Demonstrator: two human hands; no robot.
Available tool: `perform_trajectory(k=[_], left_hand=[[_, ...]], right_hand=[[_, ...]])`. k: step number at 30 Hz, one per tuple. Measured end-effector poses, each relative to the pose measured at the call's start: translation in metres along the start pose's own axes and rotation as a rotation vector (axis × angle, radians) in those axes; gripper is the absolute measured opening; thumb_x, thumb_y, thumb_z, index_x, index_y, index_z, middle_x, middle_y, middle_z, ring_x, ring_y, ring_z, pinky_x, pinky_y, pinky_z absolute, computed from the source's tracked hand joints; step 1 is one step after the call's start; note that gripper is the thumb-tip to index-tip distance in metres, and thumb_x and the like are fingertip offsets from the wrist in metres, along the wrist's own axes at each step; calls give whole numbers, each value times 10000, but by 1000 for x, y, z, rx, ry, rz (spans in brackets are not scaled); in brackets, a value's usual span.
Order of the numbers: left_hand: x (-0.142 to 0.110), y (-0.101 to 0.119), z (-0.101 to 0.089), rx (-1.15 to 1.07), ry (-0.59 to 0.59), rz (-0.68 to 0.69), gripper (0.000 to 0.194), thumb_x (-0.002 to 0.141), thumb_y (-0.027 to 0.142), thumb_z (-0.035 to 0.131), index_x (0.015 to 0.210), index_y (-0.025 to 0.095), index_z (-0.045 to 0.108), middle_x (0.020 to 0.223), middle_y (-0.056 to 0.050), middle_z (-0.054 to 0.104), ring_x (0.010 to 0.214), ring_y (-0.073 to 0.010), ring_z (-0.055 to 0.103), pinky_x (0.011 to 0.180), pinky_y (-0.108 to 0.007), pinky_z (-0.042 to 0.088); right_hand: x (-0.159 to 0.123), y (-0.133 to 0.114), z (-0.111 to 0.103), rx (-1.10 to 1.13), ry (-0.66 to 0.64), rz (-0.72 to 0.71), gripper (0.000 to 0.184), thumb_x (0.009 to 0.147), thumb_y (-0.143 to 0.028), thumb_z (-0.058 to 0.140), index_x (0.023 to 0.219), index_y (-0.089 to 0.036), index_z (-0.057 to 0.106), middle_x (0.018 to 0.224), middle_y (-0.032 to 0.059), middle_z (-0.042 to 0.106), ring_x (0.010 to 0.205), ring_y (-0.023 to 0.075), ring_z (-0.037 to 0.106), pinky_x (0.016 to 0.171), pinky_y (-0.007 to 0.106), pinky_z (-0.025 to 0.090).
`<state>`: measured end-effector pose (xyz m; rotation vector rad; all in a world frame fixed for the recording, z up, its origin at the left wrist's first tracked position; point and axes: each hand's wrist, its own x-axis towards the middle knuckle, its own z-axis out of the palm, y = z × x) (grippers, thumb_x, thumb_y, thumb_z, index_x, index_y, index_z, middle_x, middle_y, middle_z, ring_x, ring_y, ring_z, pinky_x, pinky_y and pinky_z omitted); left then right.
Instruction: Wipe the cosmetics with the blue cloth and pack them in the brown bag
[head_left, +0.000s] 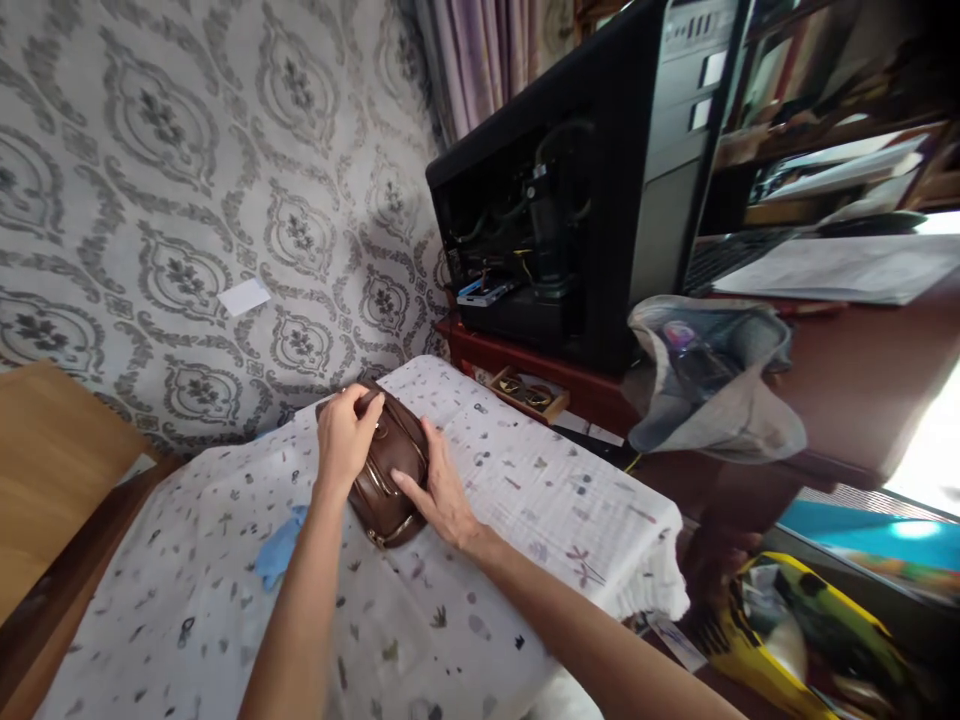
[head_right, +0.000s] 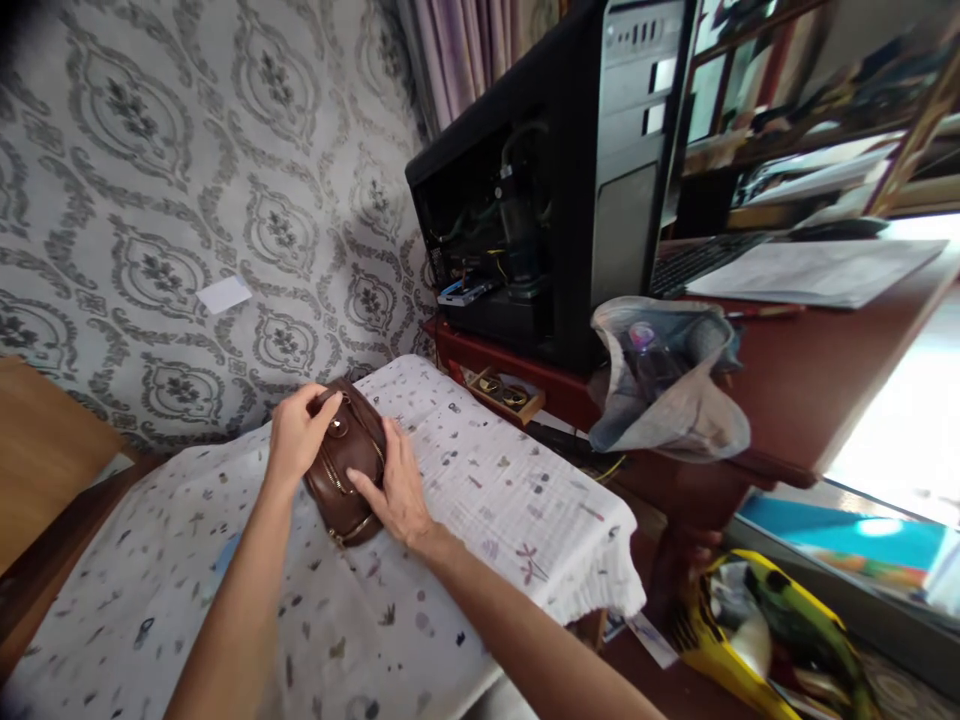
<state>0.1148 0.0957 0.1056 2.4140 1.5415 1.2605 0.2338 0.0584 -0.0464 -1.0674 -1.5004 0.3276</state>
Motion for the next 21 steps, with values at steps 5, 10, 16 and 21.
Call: perform_trajectory(k=[5,10,16,21], left_hand=[[-6,-11,8,-218,120,-33,282,923,434,499,741,219,499,640,39,487,624,-143,476,626,-249,391],[-11,-11,11,-139,165,-6,247,943,405,496,782,218,514,733,15,569,730,-159,543,712,-255,425],[-12,-11,14,-145,163,42,247,949,420,506,821,218,565,812,-13,620,801,-180,579,801,-277,472],[-11,-13,14,-241,122,120,204,946,379,507,895,210,610,913,-31,666,895,-191,612,873,-290,475]], right_hand=[[4,7,4,-18,1,21,942,911,-581,611,1614,-215,103,1568,190,373,1467,335,360,1186,563,349],[7,11,4,-47,11,-2,960,882,-611,635,1604,-198,156,1541,194,414,1429,343,413,1165,555,380],[11,12,3,-44,2,-4,1007,848,-617,675,1601,-191,161,1528,204,425,1417,351,429,1154,555,393],[14,14,6,13,7,29,1066,776,-629,749,1590,-215,200,1502,189,459,1410,353,439,1160,559,383]])
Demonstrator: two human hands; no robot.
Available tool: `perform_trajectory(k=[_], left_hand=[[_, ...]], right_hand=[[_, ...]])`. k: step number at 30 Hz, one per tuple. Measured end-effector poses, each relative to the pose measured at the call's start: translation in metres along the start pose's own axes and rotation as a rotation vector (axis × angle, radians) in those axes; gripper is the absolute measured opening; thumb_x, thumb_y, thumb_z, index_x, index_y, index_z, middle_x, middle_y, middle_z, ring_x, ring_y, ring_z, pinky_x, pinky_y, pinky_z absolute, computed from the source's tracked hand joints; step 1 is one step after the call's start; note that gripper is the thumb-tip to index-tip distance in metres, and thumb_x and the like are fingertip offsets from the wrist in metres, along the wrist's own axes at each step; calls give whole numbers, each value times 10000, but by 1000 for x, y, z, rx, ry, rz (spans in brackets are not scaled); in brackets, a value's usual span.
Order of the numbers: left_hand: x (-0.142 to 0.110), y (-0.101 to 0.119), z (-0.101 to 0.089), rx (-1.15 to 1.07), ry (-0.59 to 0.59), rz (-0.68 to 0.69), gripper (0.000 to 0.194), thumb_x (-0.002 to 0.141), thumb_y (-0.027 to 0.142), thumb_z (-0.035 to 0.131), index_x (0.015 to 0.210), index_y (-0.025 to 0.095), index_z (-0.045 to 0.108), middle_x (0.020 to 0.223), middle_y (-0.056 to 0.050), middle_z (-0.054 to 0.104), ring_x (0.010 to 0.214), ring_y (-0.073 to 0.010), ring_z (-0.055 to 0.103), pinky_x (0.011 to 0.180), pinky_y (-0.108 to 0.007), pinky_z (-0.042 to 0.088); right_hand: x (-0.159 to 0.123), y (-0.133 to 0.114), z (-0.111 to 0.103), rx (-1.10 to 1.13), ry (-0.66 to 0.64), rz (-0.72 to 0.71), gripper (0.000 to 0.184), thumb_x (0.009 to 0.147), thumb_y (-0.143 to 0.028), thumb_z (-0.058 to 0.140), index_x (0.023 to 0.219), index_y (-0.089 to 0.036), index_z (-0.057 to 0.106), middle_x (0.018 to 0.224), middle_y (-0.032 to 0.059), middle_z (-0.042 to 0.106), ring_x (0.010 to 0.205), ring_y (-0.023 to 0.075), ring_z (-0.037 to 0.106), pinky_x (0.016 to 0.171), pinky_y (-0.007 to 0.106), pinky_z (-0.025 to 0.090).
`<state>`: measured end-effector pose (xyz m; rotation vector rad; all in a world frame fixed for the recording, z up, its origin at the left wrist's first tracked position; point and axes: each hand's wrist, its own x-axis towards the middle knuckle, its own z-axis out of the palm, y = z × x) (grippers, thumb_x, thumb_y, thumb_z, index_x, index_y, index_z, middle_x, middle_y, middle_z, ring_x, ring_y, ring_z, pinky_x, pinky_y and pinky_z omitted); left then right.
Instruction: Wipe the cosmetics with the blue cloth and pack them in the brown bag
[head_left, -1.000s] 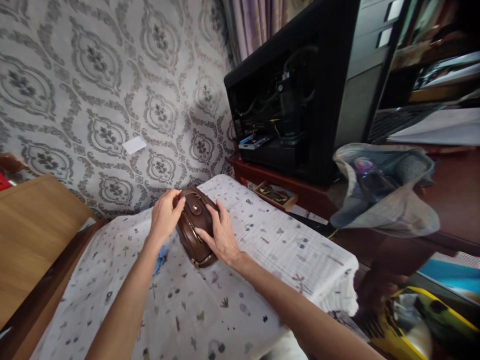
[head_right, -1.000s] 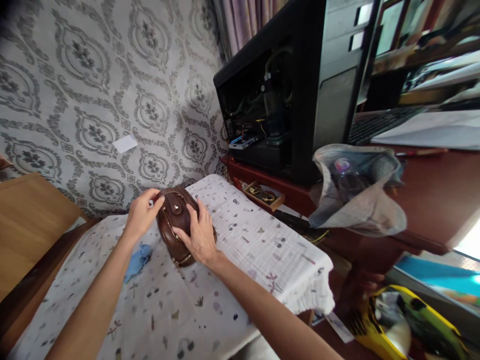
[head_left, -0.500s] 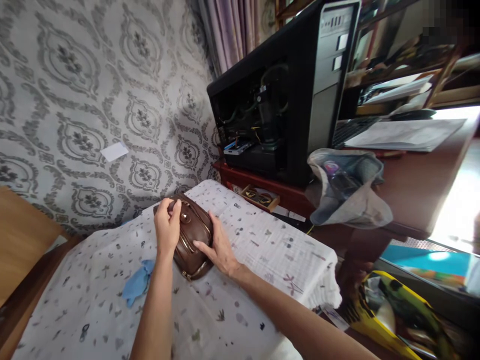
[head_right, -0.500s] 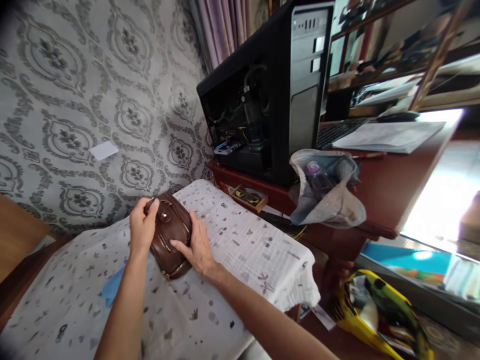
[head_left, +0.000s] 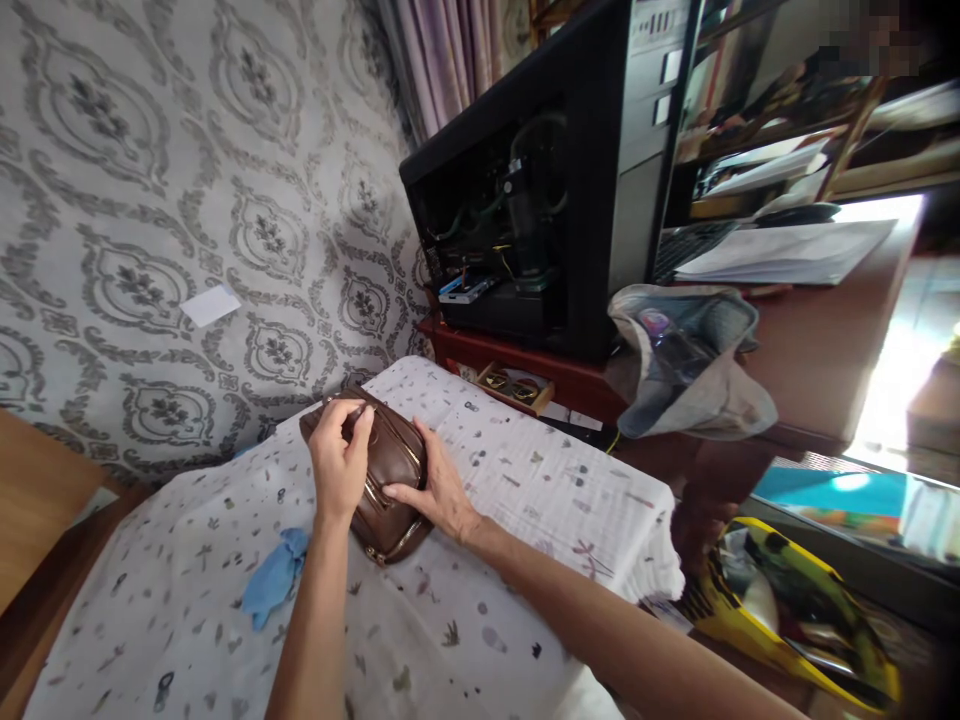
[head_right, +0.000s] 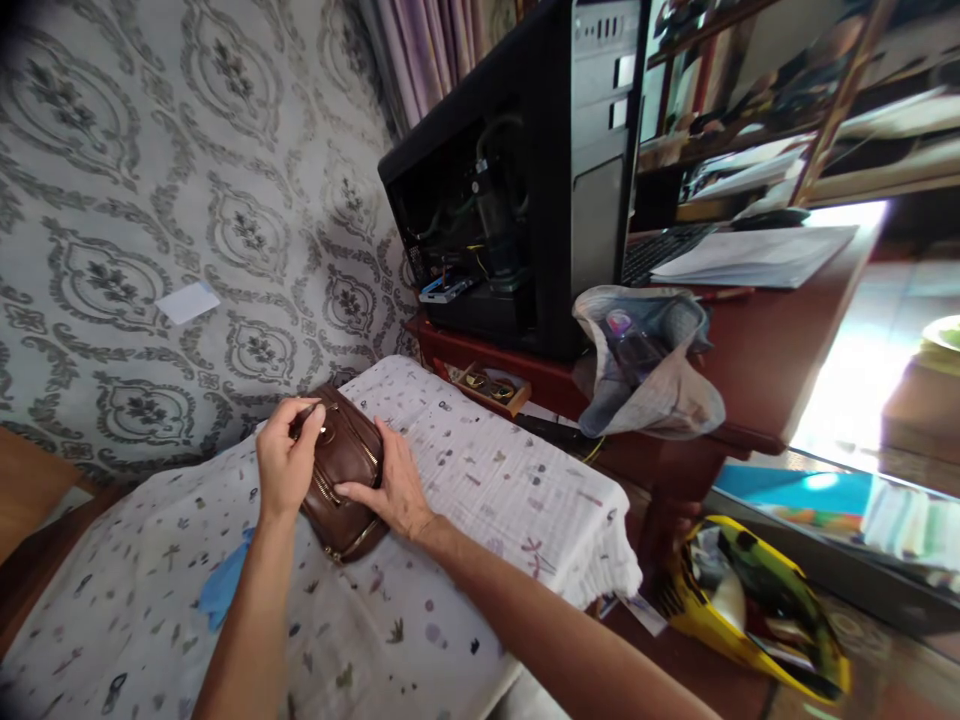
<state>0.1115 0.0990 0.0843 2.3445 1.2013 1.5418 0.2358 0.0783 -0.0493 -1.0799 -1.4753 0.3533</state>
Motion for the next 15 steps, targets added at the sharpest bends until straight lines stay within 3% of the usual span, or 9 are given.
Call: perform_trajectory(k=[5,8,11,15], left_hand=[[2,1,-5,48,-55,-49,167,892,362,580,815,216,557,782,9,568,732,-162,545,736,-275,464],[3,2,-7,166,-13,-45,122,837,287,620,794,227,523,772,16,559,737,-171,550,728,-281,457],[3,1,-7,215,-5,-65,99,859,265,593,950,227,605,838,-9,646,792,-204,614,761,-308,475],[2,0,-6,269,-82,-2,192,895,253,553,1015,227,702,950,-69,700,912,-260,649,849,-362,490]], right_hand=[[3,1,-11,70,-64,-8,1076,755,-619,772,1577,-186,231,1522,201,433,1412,337,440,1171,526,376],[7,3,-28,137,-170,-50,918,836,-542,724,1568,-225,269,1529,160,457,1398,285,475,1140,476,428],[11,5,-41,202,-230,-80,736,913,-467,654,1543,-262,333,1513,120,504,1354,240,534,1089,443,484],[14,7,-40,257,-205,-102,728,903,-500,663,1523,-257,368,1505,116,518,1349,237,541,1094,440,482]])
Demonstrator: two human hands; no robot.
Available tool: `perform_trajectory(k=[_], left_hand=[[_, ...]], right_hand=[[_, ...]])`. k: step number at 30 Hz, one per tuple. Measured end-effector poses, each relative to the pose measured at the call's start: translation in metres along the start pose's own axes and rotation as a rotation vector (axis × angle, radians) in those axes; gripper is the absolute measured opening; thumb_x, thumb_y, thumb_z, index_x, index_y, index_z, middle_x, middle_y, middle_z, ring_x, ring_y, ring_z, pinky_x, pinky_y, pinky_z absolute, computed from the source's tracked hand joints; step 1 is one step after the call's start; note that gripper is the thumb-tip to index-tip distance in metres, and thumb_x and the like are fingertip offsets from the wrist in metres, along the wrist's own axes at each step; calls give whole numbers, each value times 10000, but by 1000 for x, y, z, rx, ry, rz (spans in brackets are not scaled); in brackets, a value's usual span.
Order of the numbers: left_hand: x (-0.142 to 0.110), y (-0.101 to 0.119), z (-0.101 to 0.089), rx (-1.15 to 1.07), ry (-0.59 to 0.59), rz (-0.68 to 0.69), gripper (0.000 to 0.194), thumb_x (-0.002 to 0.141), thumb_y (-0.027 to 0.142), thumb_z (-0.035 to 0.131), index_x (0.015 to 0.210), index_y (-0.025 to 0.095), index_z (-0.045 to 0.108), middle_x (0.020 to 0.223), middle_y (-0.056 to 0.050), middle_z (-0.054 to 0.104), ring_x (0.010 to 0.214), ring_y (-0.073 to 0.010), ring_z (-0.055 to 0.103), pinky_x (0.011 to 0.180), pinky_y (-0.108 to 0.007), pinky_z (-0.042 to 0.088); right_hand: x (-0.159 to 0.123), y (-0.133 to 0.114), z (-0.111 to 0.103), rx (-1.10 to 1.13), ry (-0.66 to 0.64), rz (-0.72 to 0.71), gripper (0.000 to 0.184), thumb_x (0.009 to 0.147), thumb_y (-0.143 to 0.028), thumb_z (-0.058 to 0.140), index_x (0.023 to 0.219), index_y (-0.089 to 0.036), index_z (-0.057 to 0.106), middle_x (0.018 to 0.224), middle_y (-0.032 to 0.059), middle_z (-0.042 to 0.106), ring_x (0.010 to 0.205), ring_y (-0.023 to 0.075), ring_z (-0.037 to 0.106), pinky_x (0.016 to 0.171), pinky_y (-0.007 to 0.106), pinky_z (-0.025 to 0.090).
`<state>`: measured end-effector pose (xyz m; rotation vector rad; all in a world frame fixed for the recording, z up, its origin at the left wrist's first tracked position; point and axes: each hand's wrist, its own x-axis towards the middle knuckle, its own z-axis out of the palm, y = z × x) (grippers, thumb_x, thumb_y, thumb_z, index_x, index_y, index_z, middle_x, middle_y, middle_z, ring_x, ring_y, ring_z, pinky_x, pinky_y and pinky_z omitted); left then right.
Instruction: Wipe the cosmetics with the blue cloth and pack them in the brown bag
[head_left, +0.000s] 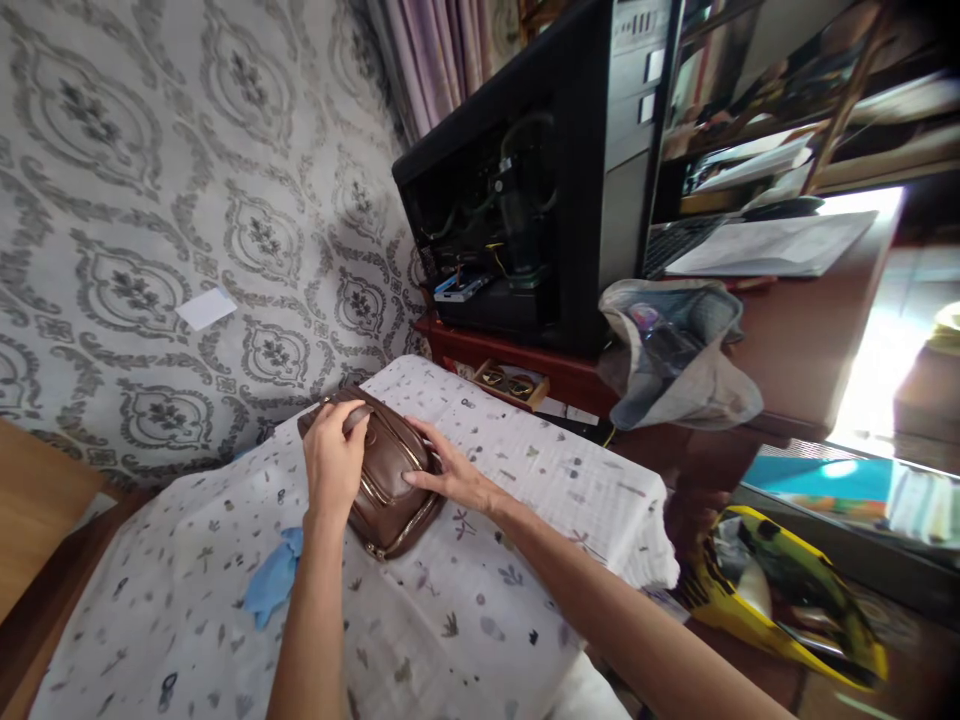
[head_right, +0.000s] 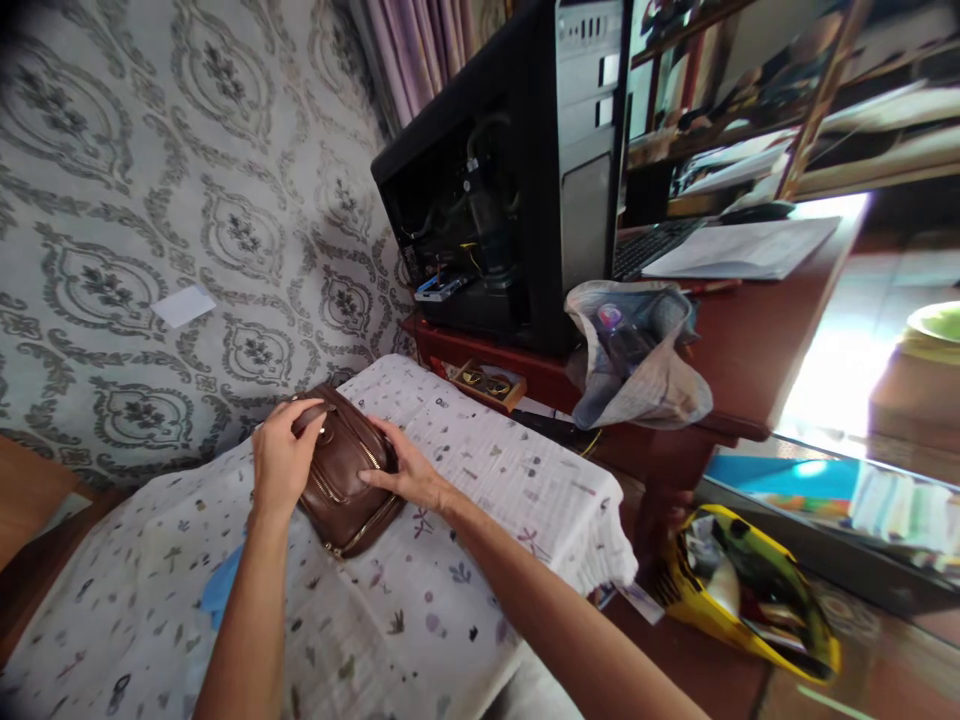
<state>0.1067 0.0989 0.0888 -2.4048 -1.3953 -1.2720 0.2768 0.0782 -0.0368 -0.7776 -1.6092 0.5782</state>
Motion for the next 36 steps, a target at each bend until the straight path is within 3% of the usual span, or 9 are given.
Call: perform_trajectory(k=[9,14,20,27,32,36], left_hand=[[1,0,1,7,-18,58,174,870,191,582,963,213,727,918,-61,659,890,-237,638,846,-344,490],[1,0,5,-22,20,30,134,891,247,573,866,205,697,903,-58,686,882,-235,638,836,-340,474],[2,-7,9,-153,49,-47,193,855,343,614,776,183,688,832,-43,701,835,-216,636,829,-319,476],[3,-5,8,-304,-16,-23,221,827,362,640,849,162,732,905,-50,744,875,-204,668,864,-301,506],[5,-5,-7,-180,-51,41,233,857,367,596,861,173,726,945,-75,737,960,-242,661,945,-362,493],[4,-8,-26,108,-100,5,258,874,285,557,1057,189,711,1079,-88,718,1059,-274,633,955,-389,474]], right_hand=[[0,3,15,153,75,114,892,781,-665,716,1502,-243,403,1533,132,477,1395,287,482,1159,498,401],[-2,4,20,142,123,95,888,788,-657,715,1497,-224,400,1523,141,484,1383,278,498,1162,483,404],[-1,5,20,171,113,115,890,780,-669,718,1494,-236,409,1541,129,457,1431,288,433,1216,487,316],[-1,1,16,185,73,127,859,808,-641,713,1515,-279,386,1553,98,438,1455,296,386,1238,499,269],[-2,0,15,131,53,130,869,837,-658,667,1540,-270,334,1576,114,397,1464,296,370,1236,504,271],[-4,0,15,69,25,132,889,853,-660,643,1560,-254,287,1587,135,368,1477,303,346,1241,518,252]])
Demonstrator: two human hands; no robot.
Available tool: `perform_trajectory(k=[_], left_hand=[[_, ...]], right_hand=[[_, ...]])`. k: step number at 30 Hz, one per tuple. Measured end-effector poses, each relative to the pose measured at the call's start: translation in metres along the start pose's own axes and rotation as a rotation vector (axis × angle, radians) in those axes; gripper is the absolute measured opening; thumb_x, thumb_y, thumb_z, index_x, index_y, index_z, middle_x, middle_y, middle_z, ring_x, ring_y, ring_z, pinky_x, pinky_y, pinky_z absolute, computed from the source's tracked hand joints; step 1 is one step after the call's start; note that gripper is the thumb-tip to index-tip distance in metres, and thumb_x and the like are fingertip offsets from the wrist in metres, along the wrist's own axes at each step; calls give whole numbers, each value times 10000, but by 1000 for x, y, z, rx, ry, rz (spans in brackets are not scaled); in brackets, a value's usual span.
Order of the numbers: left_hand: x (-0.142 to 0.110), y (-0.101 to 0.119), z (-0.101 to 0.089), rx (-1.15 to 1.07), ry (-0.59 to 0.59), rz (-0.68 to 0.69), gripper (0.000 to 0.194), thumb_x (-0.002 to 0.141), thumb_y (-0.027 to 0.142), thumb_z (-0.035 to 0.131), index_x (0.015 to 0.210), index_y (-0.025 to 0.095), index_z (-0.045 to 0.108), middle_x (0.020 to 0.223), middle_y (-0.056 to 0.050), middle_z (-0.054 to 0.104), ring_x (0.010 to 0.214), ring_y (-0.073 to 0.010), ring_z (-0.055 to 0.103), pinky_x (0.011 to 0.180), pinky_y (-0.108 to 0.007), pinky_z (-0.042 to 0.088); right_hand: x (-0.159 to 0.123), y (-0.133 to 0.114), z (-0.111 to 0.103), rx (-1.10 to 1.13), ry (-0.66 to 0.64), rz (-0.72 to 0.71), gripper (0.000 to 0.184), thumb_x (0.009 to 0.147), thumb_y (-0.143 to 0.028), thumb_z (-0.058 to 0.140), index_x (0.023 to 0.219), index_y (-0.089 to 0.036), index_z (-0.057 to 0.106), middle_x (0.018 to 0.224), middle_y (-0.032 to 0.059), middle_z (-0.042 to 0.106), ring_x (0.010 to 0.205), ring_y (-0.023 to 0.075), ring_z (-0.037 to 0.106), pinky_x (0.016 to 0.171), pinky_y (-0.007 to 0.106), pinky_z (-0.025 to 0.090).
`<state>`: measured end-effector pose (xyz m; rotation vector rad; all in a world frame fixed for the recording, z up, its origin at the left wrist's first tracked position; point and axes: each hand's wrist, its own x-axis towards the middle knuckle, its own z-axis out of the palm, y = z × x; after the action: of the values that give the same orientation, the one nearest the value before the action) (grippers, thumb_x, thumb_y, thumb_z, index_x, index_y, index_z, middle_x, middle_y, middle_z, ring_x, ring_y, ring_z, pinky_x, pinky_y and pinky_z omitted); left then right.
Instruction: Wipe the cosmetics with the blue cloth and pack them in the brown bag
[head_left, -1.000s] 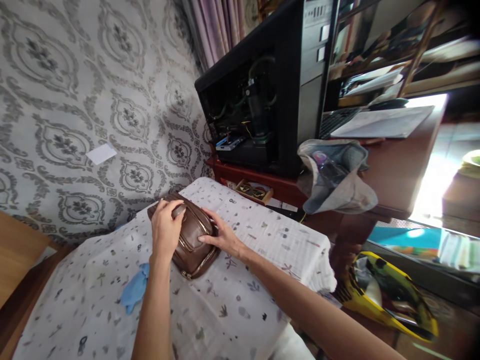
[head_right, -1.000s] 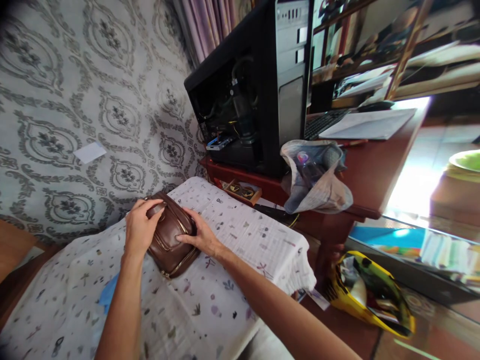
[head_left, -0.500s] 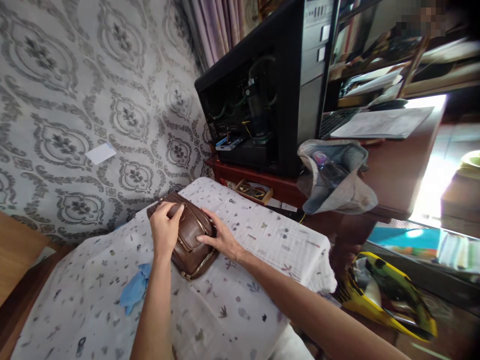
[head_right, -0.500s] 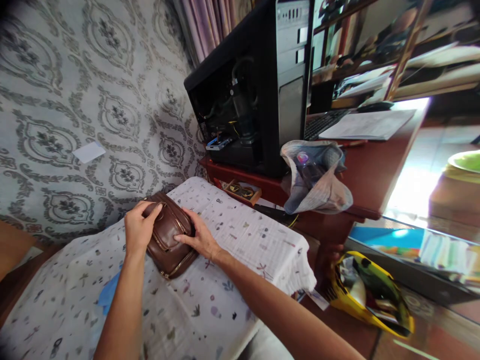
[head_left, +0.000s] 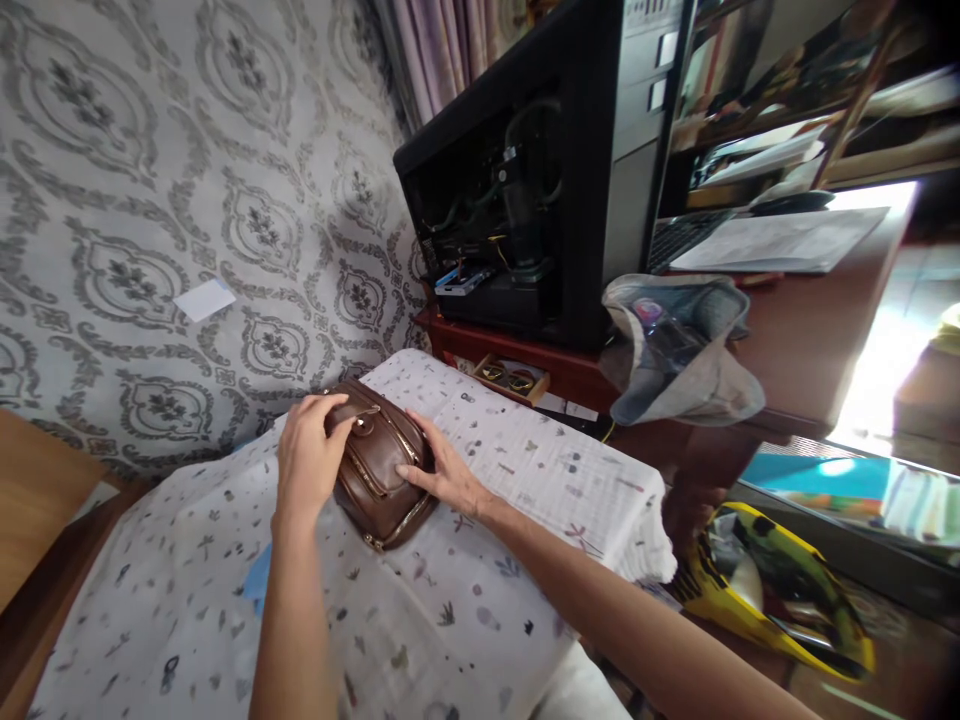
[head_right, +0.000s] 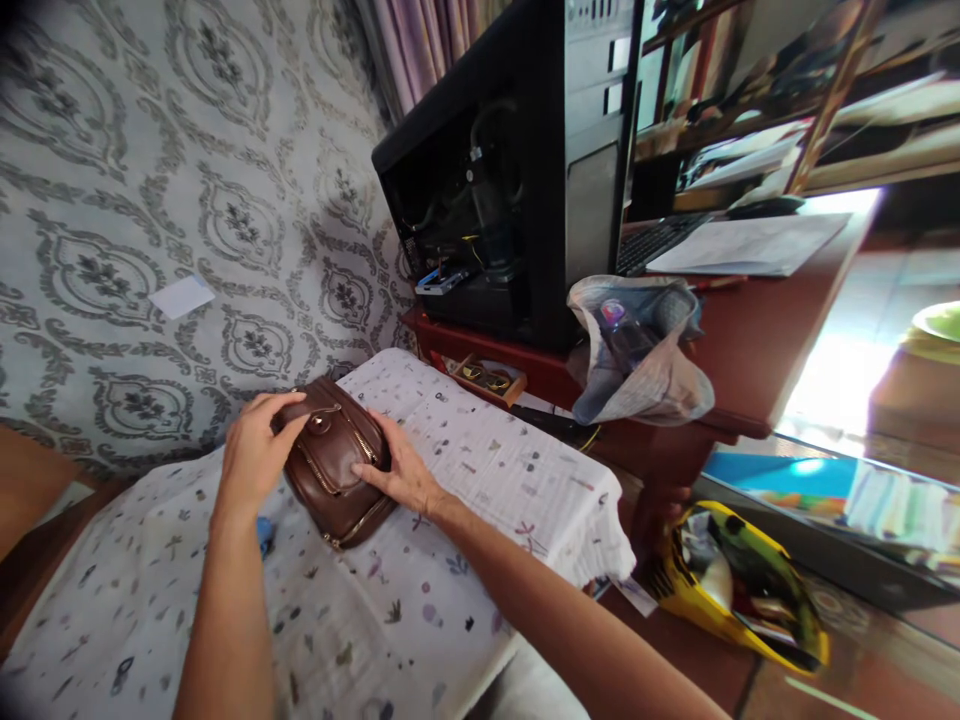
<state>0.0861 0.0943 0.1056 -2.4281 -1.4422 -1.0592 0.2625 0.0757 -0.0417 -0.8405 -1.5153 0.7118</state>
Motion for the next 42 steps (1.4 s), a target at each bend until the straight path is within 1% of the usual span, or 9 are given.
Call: perform_trajectory(k=[6,9,13,21,29,33,36,39,42], left_hand=[[-4,-4,-14,311,-206,-205,135,888,277,593,923,220,711,1001,-65,740,899,-263,671,714,-322,437],[-4,-1,-17,396,-220,-248,148,908,285,577,916,238,717,964,-64,751,847,-261,671,635,-314,369],[-3,2,-22,420,-188,-220,167,922,286,570,954,236,726,943,-63,749,818,-245,659,632,-308,338],[-12,11,-27,425,-210,-156,140,919,248,584,825,204,677,895,-39,708,759,-192,613,638,-291,309],[-18,22,-34,430,-277,-129,180,937,273,554,787,210,632,877,-26,684,754,-182,607,638,-279,338],[-8,26,-28,389,-190,-72,177,956,272,515,1027,209,665,1011,-64,713,917,-231,651,733,-298,422],[3,30,-16,272,-183,-13,295,917,244,570,1201,220,647,1121,-72,714,1041,-250,644,862,-322,462],[13,35,-4,182,-229,22,279,906,278,595,1166,244,689,1115,-63,725,1040,-248,643,917,-335,464],[20,38,4,154,-263,14,214,932,320,555,1002,236,739,1007,-55,749,939,-231,659,850,-310,464]], right_hand=[[0,2,1,-43,-17,-8,1081,753,-665,746,1586,-222,218,1598,168,326,1488,335,313,1246,530,230],[1,5,3,-44,-12,-11,1098,738,-643,774,1589,-232,214,1604,165,323,1494,339,306,1247,538,224],[1,7,4,-48,3,-25,1052,767,-616,765,1586,-234,226,1597,163,343,1485,338,326,1241,542,238],[2,9,5,-85,12,-44,984,817,-656,687,1569,-203,245,1567,178,377,1460,342,358,1224,537,277],[2,6,4,-77,-3,-31,993,817,-638,699,1577,-211,225,1590,175,347,1482,328,327,1236,538,248],[2,2,-1,-56,-45,-15,1033,792,-620,731,1583,-208,211,1609,179,313,1491,332,309,1243,548,223],[2,1,-4,-19,-76,-29,999,813,-625,704,1585,-228,209,1610,155,317,1492,312,309,1246,531,224],[2,2,-4,15,-83,-41,977,830,-653,667,1582,-226,212,1613,151,305,1489,305,313,1239,516,249],[1,3,-4,18,-64,-57,980,827,-670,662,1577,-218,223,1602,165,319,1480,317,324,1228,522,267]])
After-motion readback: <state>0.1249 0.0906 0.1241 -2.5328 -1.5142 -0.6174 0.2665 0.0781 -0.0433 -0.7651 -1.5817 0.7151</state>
